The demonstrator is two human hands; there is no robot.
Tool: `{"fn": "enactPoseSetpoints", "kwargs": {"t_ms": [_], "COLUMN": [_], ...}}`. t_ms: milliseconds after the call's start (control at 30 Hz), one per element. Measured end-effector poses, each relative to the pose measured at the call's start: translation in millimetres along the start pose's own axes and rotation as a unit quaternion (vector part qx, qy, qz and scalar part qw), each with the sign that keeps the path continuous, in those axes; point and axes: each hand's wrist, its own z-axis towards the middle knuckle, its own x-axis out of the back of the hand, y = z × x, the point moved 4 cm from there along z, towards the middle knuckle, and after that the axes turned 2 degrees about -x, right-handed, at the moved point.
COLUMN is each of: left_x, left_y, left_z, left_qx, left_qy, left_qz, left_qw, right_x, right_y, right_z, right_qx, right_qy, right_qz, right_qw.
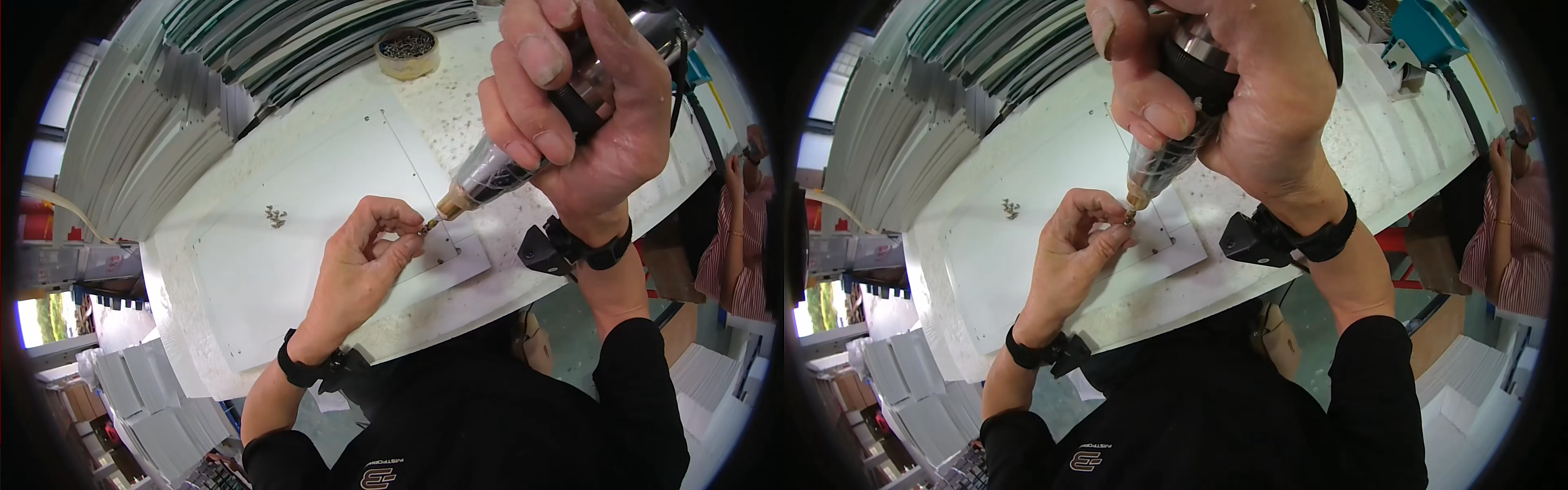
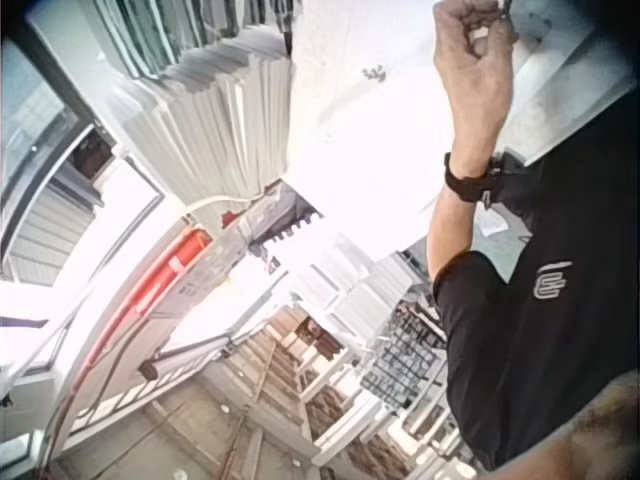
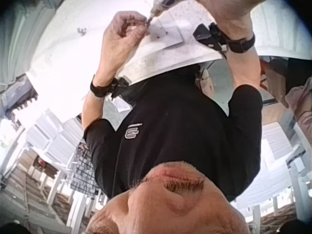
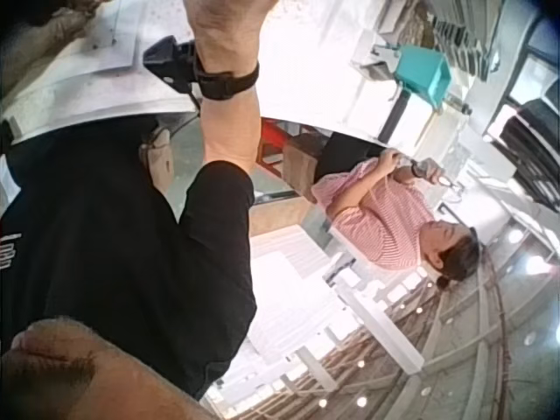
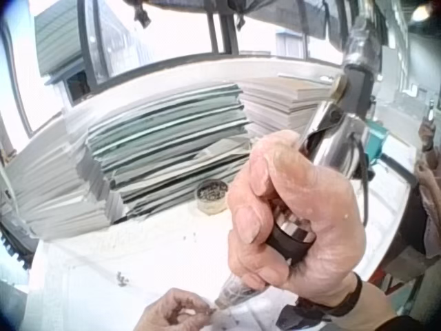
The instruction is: The person uses a pneumatic screwdriver to fasten screws into a white rectangular frame on a workbench. They then move the completed frame aside and pick up a dark glass pane, placing it into a frame. Finally, they place a white panel over the glass and prepare to fasten it.
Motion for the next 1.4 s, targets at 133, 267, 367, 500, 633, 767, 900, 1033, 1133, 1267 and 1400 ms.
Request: {"fn": "enactPoseSetpoints", "kwargs": {"t_ms": [133,267,367,500,633,767,900,1033,1133,1267,1400], "left_x": [0.3,0.5,-1.6,-7.0,-12.6,-21.1,-18.8,-20.0,-19.4,-18.4,-18.3], "left_y": [1.3,1.7,3.4,10.0,12.2,16.7,10.6,8.6,9.9,7.5,9.3], "left_z": [-0.2,0.2,2.4,5.8,7.3,8.7,5.9,4.9,2.9,-0.8,-2.3], "left_qx": [0.003,0.007,0.005,0.031,0.017,0.004,-0.031,-0.057,-0.041,-0.069,-0.062], "left_qy": [0.004,0.009,0.007,0.022,0.022,0.0,-0.004,-0.006,-0.018,-0.02,-0.01], "left_qz": [-0.002,0.003,0.019,0.068,0.109,0.18,0.202,0.207,0.23,0.241,0.243], "left_qw": [1.0,1.0,1.0,0.997,0.994,0.984,0.979,0.977,0.972,0.968,0.968], "right_x": [1.5,7.9,9.9,-6.4,-14.1,-39.6,-41.2,-37.0,-33.7,-34.8,-33.1], "right_y": [1.0,5.8,7.6,3.3,5.3,-4.8,9.2,19.5,27.1,32.9,38.5], "right_z": [-1.4,-1.1,-0.6,-0.1,12.4,8.5,-1.8,-7.1,-9.8,-16.0,-16.8], "right_qx": [0.001,0.004,-0.01,-0.053,-0.064,-0.204,-0.223,-0.213,-0.208,-0.215,-0.212], "right_qy": [0.007,-0.021,-0.025,0.034,-0.073,0.07,0.047,0.024,0.007,-0.006,-0.027], "right_qz": [0.0,0.004,0.006,0.025,-0.051,-0.057,-0.081,-0.103,-0.115,-0.128,-0.135], "right_qw": [1.0,1.0,1.0,0.998,0.994,0.975,0.97,0.971,0.971,0.968,0.967]}}
